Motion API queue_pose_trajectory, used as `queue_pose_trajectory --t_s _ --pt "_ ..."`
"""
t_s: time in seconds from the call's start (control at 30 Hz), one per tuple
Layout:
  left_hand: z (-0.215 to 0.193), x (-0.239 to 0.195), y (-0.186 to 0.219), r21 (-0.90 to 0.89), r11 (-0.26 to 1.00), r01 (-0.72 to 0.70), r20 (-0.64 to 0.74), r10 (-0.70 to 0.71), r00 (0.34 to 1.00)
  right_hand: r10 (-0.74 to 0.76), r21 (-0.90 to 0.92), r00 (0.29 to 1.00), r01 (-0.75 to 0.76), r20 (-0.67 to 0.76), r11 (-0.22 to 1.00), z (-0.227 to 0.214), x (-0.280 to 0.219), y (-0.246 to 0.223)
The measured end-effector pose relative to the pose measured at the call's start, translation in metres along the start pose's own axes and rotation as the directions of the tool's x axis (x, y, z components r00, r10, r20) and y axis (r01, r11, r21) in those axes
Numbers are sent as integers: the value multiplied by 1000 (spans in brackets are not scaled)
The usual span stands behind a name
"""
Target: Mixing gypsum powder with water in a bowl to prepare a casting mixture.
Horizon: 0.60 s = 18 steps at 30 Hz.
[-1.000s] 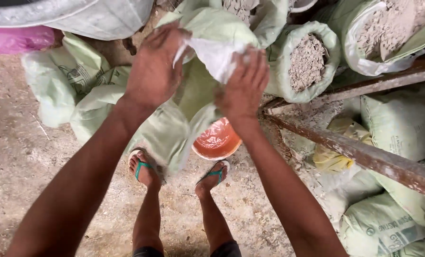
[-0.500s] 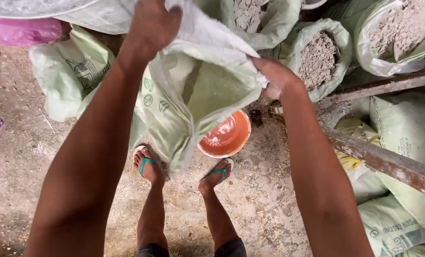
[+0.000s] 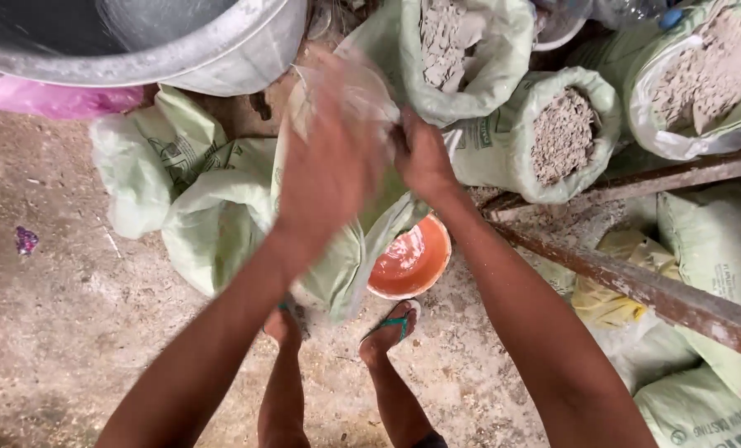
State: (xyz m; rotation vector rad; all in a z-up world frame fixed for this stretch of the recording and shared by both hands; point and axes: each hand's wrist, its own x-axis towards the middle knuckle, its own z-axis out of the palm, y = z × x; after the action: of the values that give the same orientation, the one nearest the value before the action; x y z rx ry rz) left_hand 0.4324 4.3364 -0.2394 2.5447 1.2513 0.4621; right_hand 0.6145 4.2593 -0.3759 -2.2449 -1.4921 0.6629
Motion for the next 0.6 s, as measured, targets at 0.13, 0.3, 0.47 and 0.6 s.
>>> queue_pose_trajectory --t_s 0.13,0.3,0.47,0.6 --pt "-23 -116 12 -73 897 -435 344 433 833 155 293 983 -178 100 939 -21 13 -22" --pt "-30 -214 -44 134 884 -447 158 427 891 428 293 866 -493 259 819 -87 56 -43" --pt "-29 -279 -62 58 993 -104 107 97 989 506 409 859 -492 83 768 -56 75 -18" --pt "-45 -220 -21 -465 606 646 357 -539 763 -66 66 997 63 48 996 -90 33 -62"
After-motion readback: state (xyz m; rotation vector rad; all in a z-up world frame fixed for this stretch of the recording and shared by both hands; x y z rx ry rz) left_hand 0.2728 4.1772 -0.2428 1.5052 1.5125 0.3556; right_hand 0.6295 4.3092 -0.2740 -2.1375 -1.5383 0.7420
